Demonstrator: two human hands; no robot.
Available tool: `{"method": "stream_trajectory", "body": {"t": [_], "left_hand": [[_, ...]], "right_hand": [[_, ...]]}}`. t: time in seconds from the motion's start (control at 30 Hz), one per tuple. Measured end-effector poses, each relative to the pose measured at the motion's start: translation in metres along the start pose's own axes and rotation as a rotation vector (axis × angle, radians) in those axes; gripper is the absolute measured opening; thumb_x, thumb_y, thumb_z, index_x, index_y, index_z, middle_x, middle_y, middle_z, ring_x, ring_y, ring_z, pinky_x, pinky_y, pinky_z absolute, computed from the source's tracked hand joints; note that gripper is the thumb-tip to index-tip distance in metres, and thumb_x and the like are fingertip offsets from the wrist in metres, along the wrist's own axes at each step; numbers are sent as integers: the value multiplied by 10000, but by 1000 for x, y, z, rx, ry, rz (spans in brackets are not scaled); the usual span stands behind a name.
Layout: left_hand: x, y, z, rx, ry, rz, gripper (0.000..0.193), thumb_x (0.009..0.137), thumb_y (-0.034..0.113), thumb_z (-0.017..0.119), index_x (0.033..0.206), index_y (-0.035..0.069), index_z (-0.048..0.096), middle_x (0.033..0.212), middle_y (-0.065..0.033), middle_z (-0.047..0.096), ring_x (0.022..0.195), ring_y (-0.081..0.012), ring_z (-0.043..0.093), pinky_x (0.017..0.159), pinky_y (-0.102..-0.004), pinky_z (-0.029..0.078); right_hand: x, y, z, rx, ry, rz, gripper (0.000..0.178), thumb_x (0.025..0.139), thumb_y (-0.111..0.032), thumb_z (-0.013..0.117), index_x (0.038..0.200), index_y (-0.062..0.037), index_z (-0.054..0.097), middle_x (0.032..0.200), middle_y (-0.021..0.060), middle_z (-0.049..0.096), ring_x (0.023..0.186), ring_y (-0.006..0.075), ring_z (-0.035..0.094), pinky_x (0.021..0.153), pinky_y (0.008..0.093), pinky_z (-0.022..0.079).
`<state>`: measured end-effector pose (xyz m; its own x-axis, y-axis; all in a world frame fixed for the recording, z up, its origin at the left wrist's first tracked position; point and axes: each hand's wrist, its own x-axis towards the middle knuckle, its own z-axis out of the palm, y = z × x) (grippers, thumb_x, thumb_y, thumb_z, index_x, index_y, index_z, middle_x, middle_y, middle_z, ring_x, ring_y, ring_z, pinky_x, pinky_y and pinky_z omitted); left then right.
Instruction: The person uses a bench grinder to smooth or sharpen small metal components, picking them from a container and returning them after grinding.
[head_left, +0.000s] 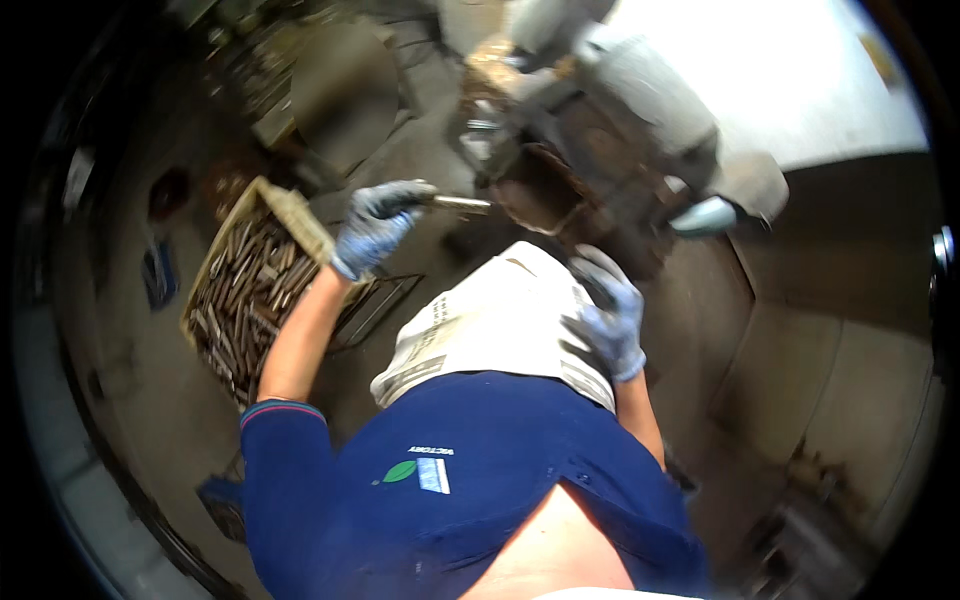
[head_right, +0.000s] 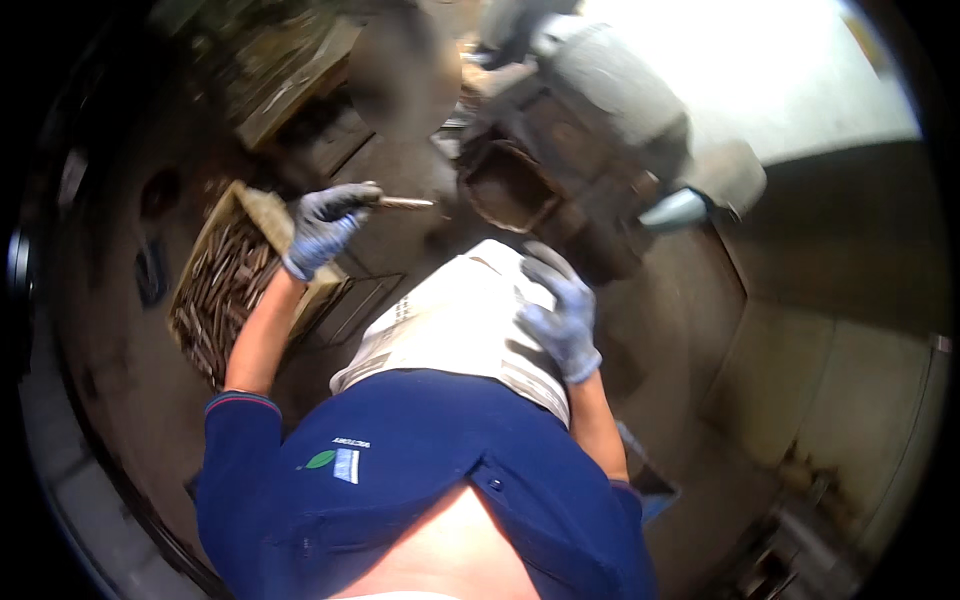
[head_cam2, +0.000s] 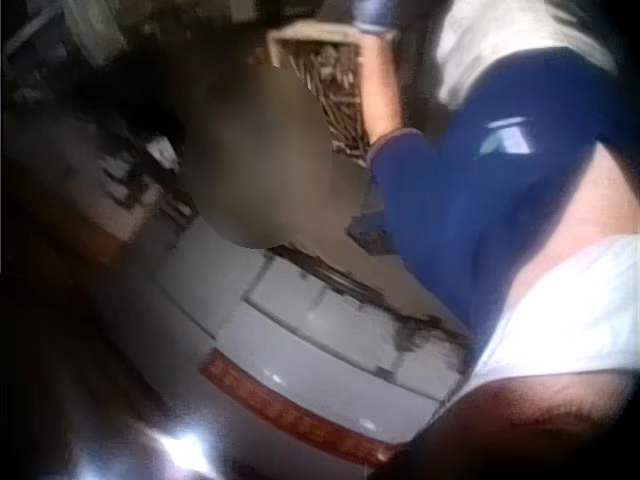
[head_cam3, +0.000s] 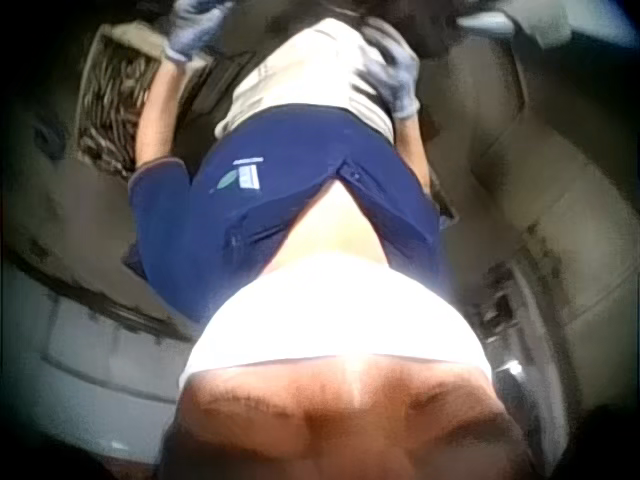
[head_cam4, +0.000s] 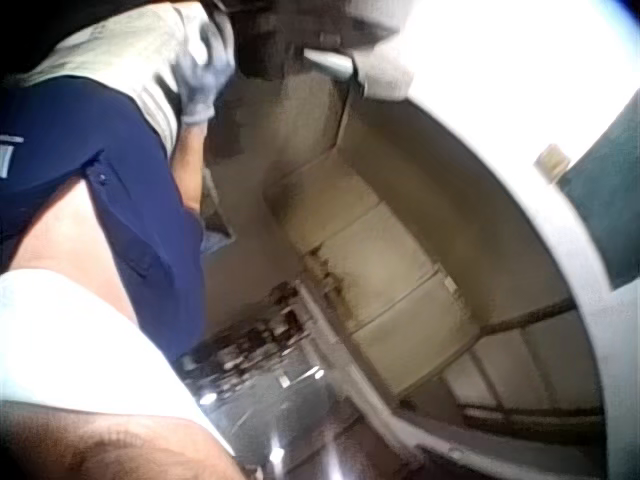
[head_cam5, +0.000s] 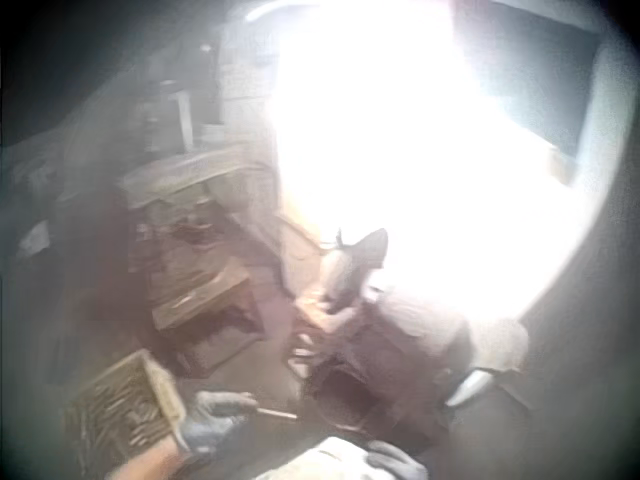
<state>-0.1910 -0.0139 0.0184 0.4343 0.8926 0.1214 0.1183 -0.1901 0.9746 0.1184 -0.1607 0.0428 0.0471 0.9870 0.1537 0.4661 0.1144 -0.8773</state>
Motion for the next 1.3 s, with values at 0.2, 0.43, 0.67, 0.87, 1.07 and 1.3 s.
{"method": "stream_trajectory", "body": {"t": [0.2,0.43,0.67,0.87,1.07,1.3], "left_hand": [[50,30,131,-264,-289,-160,234,824,18,631,1055,-23,635,948,-93,671,858,-117,620,764,-249,514],[69,23,178,-397,-556,-345,272,839,53,633,1085,-58,597,929,-128,664,781,-146,646,713,-251,531],[94,18,206,-389,-743,-296,279,836,47,634,1090,-60,591,934,-126,663,811,-153,644,738,-266,533],[108,11,219,-372,-848,-292,281,845,65,632,1096,-53,589,929,-119,663,803,-148,643,725,-254,526],[116,10,234,-375,-865,-305,264,846,25,608,1099,-50,591,937,-85,656,780,-93,594,695,-243,521],[116,-19,267,-450,-587,-334,198,847,51,616,1030,-25,614,847,-50,654,731,-72,582,640,-224,509]], "right_hand": [[0,3,-2,-206,336,-135,387,666,-183,760,968,26,638,1073,190,550,921,307,606,789,340,504],[-28,7,-9,-280,534,120,365,668,-182,761,923,48,635,1077,191,547,933,307,592,793,347,500],[-34,12,-13,-565,720,21,381,677,-221,762,935,25,628,1042,175,559,891,316,601,770,359,513],[-40,29,-4,-160,829,147,268,750,9,640,1018,-4,642,1097,112,541,995,211,555,837,290,470],[-48,48,-7,-126,856,134,228,808,55,565,1008,0,660,1114,82,529,985,160,557,847,252,460],[-33,77,-20,59,916,183,202,794,54,615,986,9,660,1066,82,549,964,166,557,824,249,443]]}}
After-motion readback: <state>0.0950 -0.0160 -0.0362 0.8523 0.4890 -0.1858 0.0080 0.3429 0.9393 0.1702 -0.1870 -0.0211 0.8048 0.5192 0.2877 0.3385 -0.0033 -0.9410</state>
